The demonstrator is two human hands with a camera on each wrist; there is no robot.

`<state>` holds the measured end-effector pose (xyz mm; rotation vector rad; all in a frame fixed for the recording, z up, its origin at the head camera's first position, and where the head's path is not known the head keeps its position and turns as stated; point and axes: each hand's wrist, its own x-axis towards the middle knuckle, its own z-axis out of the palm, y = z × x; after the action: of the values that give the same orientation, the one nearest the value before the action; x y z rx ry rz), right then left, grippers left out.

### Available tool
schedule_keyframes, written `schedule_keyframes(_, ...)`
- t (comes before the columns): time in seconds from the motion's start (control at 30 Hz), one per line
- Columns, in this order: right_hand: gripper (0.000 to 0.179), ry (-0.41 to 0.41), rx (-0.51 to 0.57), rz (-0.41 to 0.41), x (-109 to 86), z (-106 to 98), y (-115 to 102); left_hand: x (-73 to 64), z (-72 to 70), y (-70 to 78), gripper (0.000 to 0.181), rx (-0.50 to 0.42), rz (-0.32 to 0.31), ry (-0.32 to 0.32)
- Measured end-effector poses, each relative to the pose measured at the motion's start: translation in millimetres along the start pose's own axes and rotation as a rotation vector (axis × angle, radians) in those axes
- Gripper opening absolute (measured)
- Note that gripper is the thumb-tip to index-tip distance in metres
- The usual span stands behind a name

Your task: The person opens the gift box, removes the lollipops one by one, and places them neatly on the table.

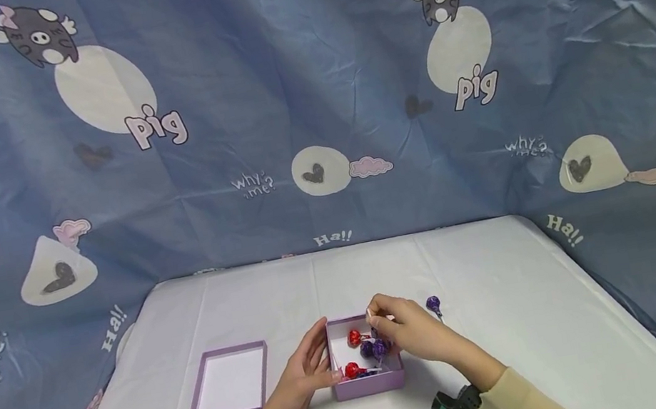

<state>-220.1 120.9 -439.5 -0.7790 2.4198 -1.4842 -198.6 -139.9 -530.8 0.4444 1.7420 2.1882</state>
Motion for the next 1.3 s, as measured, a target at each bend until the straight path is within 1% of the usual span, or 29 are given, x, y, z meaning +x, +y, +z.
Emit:
schedule_keyframes(0.1,0.019,-0.006,0.093,0.003,0.6,0.4,2.4,-0.3,-0.2,0.1,0.095,-0.001,0.001,-0.002)
schedule_keyframes(0.2,0.02,-0.018,0.159,0.012,1.5,0.6,5.5,-0.3,-0.1,0.6,0.094,-0.002,0.0,-0.003)
schedule_keyframes(0.43,0.021,-0.043,0.232,0.031,2.5,-0.8,6.8,-0.2,1.1,1.0,0.093,0.004,-0.012,0.011)
schedule_keyframes(0.53,0.018,-0.053,0.254,0.055,2.3,-2.1,6.3,-0.7,1.3,0.2,0.092,0.004,-0.019,0.015)
schedule_keyframes(0.63,0.014,-0.067,0.267,0.089,2.2,-3.1,6.5,-1.0,1.3,-0.3,0.092,0.004,-0.013,0.012)
schedule_keyframes(0.77,0.022,-0.112,0.34,0.127,2.5,-3.8,6.9,-0.9,1.3,-0.1,0.092,0.006,0.001,0.01)
schedule_keyframes(0.87,0.026,-0.137,0.388,0.138,2.8,-4.3,7.6,-0.9,1.6,0.7,0.092,0.012,-0.008,0.014)
schedule_keyframes(1.07,0.022,-0.118,0.388,0.145,2.5,-6.8,8.1,0.1,2.0,1.0,0.092,0.012,-0.011,0.026)
schedule_keyframes(1.2,0.024,-0.13,0.408,0.176,2.3,-7.3,8.0,0.3,1.4,0.0,0.092,0.01,-0.011,0.026)
schedule_keyframes(1.3,0.022,-0.131,0.386,0.17,2.0,-7.0,8.2,0.0,1.4,-0.6,0.091,0.01,-0.014,0.028)
